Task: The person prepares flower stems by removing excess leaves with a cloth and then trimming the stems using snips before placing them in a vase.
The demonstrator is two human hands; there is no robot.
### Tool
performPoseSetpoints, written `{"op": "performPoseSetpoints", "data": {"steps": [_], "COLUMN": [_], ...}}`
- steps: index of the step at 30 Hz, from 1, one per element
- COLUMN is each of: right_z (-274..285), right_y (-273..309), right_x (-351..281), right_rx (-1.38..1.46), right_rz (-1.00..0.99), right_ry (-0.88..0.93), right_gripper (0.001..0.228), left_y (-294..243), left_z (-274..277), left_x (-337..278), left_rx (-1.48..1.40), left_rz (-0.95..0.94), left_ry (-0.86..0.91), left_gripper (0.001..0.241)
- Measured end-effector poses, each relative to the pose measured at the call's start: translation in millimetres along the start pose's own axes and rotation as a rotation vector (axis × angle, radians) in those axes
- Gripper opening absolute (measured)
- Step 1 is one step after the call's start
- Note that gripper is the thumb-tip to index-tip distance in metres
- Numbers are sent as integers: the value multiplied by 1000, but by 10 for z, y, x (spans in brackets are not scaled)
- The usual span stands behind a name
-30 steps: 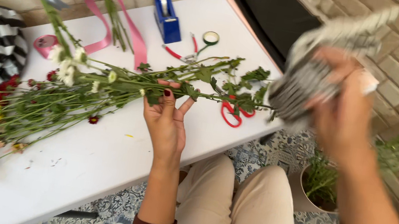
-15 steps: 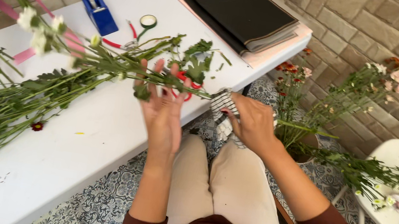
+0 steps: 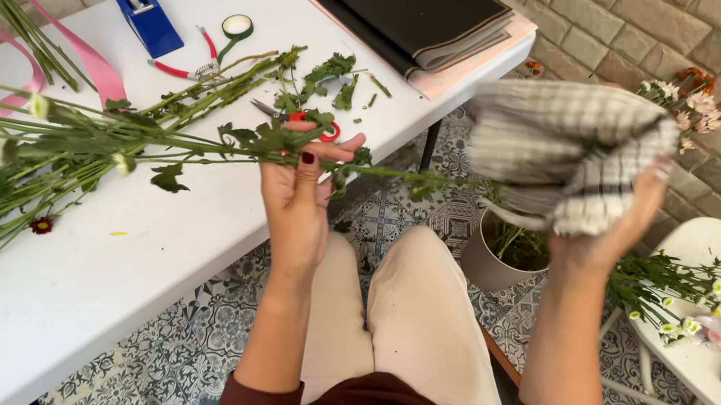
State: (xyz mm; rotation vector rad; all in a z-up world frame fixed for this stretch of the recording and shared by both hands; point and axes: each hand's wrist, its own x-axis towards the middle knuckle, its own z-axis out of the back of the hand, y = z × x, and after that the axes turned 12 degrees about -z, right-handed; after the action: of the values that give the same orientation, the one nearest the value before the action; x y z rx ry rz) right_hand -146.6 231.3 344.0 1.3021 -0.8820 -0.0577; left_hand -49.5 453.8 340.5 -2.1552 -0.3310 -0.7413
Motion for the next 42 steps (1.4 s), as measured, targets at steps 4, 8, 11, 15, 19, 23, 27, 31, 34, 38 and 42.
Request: {"op": "performPoseSetpoints", "data": {"steps": [4, 8, 11, 15, 19, 23, 27, 31, 34, 38, 42], "right_z": [-76, -418, -526, -544, -151, 432, 822, 369, 109, 93, 304], "right_y": [171, -806, -1117, -1043, -1066, -771, -942, -1310, -1565, -1841, -2120], "right_x": [-6, -351, -505, -450, -216, -19, -155, -458, -574, -560, -352], "right_rx": [27, -524, -638, -587, -207, 583, 59, -302, -771, -625, -397], "right_rz": [233, 103, 82, -56, -268, -533, -506, -315, 12, -76, -85], "right_ry": [-39, 1, -106, -107, -425, -915, -955, -741, -323, -367, -580], "right_gripper": [52, 34, 27, 32, 27, 58, 63, 41, 40, 34, 27], "left_y": [76, 169, 285, 356, 310, 90, 3, 308, 323, 141, -65], "left_z": [-24, -105, -78, -34, -13, 50, 18, 60, 124, 203, 320], "left_x": [-23, -95, -130, -98, 46, 158, 184, 89, 68, 47, 78], "left_rx": [-47, -211, -150, -80, -70, -24, -14, -247, -286, -184, -170], "left_rz": [20, 107, 94, 102, 107, 91, 119, 94, 64, 45, 58], "left_ry": [7, -10, 31, 70, 54, 41, 26, -87, -98, -49, -42], "left_gripper": [20, 20, 18, 17, 20, 18, 15, 24, 23, 20, 22]}}
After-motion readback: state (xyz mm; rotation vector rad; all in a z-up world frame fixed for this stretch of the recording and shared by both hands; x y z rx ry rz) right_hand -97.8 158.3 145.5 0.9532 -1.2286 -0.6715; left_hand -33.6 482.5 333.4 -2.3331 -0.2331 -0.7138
